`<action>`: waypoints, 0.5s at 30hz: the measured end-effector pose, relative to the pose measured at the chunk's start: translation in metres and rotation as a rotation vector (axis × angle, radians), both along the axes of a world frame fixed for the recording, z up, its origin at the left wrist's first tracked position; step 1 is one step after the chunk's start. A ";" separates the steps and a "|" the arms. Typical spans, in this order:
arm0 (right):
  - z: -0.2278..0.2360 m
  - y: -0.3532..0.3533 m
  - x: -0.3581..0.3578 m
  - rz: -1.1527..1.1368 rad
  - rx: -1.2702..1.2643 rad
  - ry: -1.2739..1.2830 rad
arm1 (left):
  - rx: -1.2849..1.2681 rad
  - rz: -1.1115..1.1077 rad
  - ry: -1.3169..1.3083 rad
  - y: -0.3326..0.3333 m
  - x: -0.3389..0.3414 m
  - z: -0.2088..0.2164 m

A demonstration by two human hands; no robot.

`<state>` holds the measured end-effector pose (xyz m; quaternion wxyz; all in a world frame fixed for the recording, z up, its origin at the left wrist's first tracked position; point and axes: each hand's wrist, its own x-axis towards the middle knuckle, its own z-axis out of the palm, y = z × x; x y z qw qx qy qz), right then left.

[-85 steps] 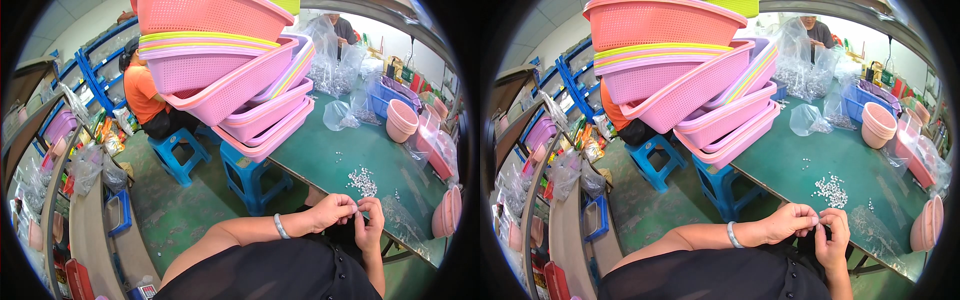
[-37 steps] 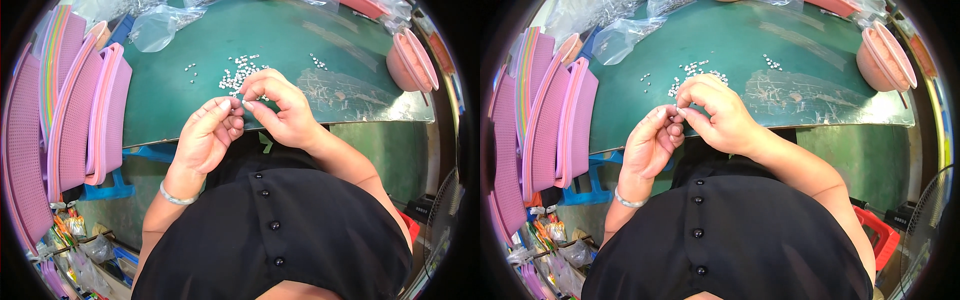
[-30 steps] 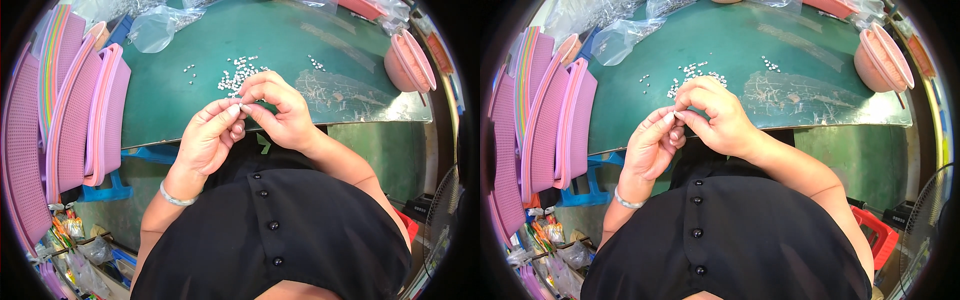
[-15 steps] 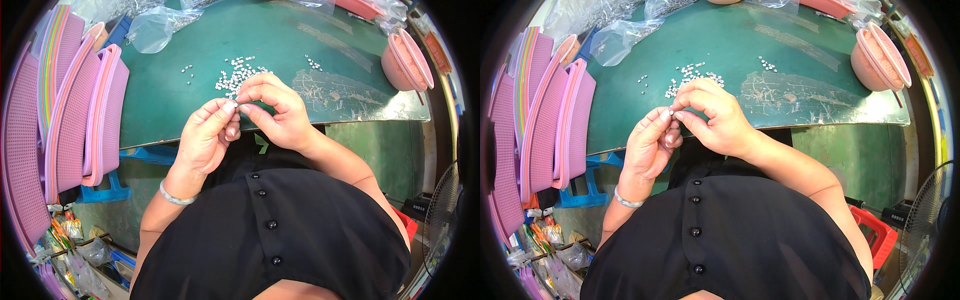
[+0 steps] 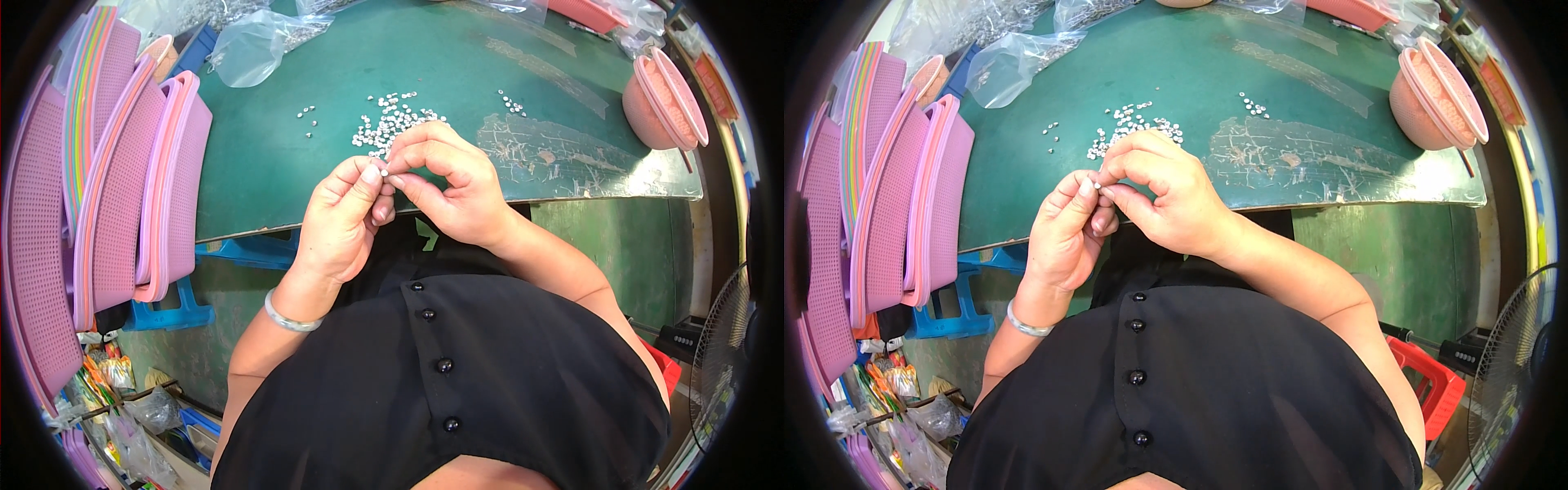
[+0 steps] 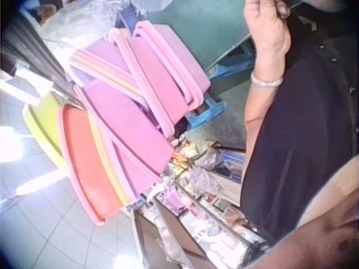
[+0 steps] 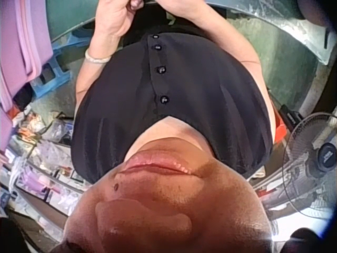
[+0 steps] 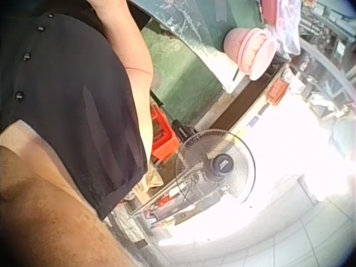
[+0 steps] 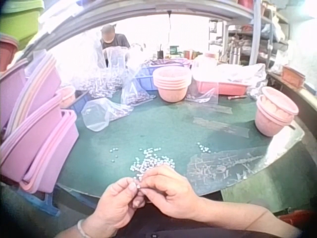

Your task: The person assembles small white bead-like components by hand on a green workstation, picking them up individually and fitting them together.

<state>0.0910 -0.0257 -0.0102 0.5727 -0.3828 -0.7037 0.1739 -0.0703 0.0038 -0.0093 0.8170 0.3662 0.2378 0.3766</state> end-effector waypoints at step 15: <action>-0.002 0.000 0.000 -0.028 0.005 0.005 | 0.079 0.038 0.042 -0.002 0.001 0.002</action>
